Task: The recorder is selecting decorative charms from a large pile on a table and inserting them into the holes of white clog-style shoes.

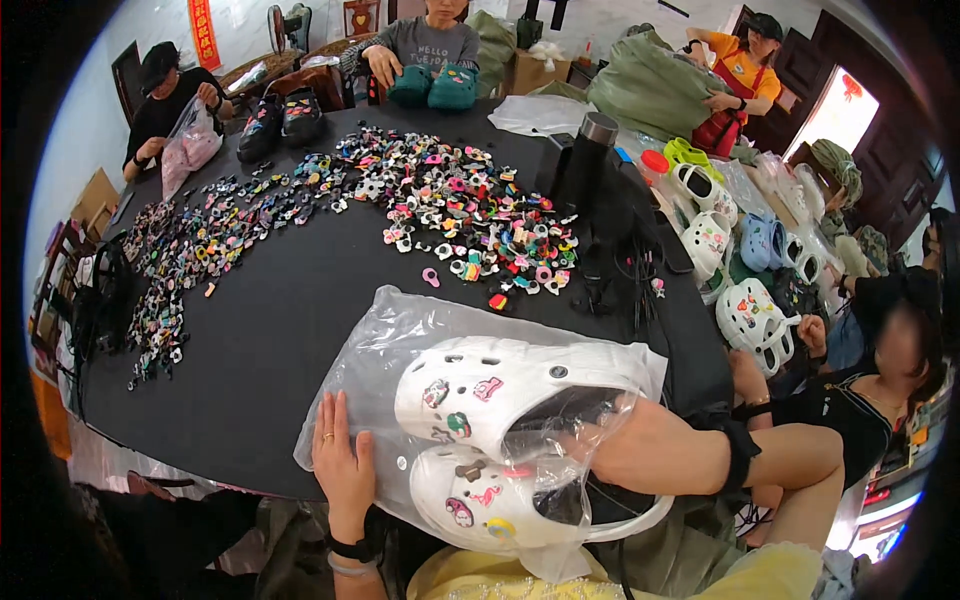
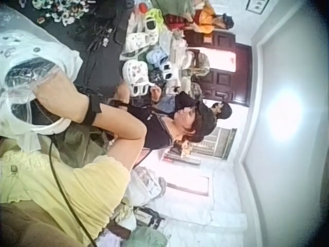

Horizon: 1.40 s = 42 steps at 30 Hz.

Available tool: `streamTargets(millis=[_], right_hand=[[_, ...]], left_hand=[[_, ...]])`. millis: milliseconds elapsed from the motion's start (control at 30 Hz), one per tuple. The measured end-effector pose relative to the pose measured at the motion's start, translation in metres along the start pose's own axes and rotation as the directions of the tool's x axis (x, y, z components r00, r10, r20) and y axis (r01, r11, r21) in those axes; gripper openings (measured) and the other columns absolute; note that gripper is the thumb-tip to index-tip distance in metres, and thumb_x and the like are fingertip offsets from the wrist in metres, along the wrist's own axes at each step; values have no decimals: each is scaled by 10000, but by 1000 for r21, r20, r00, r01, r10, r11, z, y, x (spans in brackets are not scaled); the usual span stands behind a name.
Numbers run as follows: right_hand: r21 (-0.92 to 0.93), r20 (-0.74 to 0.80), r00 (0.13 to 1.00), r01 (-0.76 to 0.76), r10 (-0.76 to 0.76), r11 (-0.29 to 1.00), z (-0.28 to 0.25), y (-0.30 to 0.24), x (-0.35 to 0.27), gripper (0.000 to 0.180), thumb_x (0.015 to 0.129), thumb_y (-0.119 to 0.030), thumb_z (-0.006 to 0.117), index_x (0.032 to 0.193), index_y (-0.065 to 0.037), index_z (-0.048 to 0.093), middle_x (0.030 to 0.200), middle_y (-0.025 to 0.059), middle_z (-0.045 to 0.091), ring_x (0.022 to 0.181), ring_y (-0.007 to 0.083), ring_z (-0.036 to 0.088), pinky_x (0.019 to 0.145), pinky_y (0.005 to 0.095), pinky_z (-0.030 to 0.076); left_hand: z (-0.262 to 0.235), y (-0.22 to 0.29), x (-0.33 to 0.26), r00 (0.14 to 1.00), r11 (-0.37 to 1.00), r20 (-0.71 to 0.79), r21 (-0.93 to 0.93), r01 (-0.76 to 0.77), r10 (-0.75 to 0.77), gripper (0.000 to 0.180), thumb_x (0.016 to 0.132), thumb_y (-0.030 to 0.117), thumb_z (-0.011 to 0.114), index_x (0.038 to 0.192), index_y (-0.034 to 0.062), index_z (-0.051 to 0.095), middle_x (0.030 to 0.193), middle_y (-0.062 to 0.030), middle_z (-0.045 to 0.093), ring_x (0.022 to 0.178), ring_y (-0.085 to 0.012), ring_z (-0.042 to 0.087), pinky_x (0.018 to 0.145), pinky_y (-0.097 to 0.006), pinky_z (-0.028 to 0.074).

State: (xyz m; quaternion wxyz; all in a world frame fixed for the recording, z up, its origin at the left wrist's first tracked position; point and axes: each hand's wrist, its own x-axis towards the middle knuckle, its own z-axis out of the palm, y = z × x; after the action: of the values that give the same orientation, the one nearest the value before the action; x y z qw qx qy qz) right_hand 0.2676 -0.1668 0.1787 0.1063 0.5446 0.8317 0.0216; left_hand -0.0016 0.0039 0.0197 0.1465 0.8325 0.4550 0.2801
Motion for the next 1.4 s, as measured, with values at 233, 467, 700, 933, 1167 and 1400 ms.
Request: streamTargets(millis=[233,467,700,933,1167,1400], right_hand=[[-226,-191,981,-12,-33,974,8,0,-1,330,748,-154,524,1063,-89,595,843,-1,572,762,142,573,686,277,431],[-346,-275,961,-64,-36,936,14,-12,-7,327,737,-149,533,1052,-81,586,838,1,558,769,138,554,671,228,418],[-414,-311,920,95,-239,905,26,-26,8,171,734,-165,539,731,-75,684,734,3,596,713,158,512,692,298,331],[-453,-326,922,42,-209,891,22,-30,-13,172,739,-173,552,731,-70,690,742,2,620,714,155,535,675,312,322],[-296,-133,980,100,-145,950,23,-37,-23,149,716,-154,552,695,-60,665,739,61,638,616,187,558,627,331,359],[-427,-291,957,-107,-24,898,10,-13,-35,139,718,-151,518,769,-68,617,745,62,577,788,187,575,715,277,450]], left_hand=[[-27,1,-3,976,993,216,-112,27,-2,552,902,336,488,1309,-26,392,1358,-224,383,1252,-376,369,1016,-420,305],[-142,79,49,908,946,275,-21,-324,317,464,874,285,547,1227,-10,487,1281,-184,484,1252,-366,389,1015,-423,316],[-88,143,138,735,839,409,-327,-436,541,385,857,130,535,1217,0,496,1198,-192,538,1160,-346,479,954,-377,372],[-36,166,152,544,872,699,-468,-144,465,266,841,177,621,980,-50,624,741,-20,627,678,-45,508,603,-223,442],[-41,145,134,516,677,439,-452,-581,736,274,776,159,664,645,1,483,546,-134,450,508,-298,476,470,-341,380],[-57,98,140,547,770,547,-374,-517,633,300,858,275,584,715,20,517,557,-142,452,524,-329,478,504,-365,412]])
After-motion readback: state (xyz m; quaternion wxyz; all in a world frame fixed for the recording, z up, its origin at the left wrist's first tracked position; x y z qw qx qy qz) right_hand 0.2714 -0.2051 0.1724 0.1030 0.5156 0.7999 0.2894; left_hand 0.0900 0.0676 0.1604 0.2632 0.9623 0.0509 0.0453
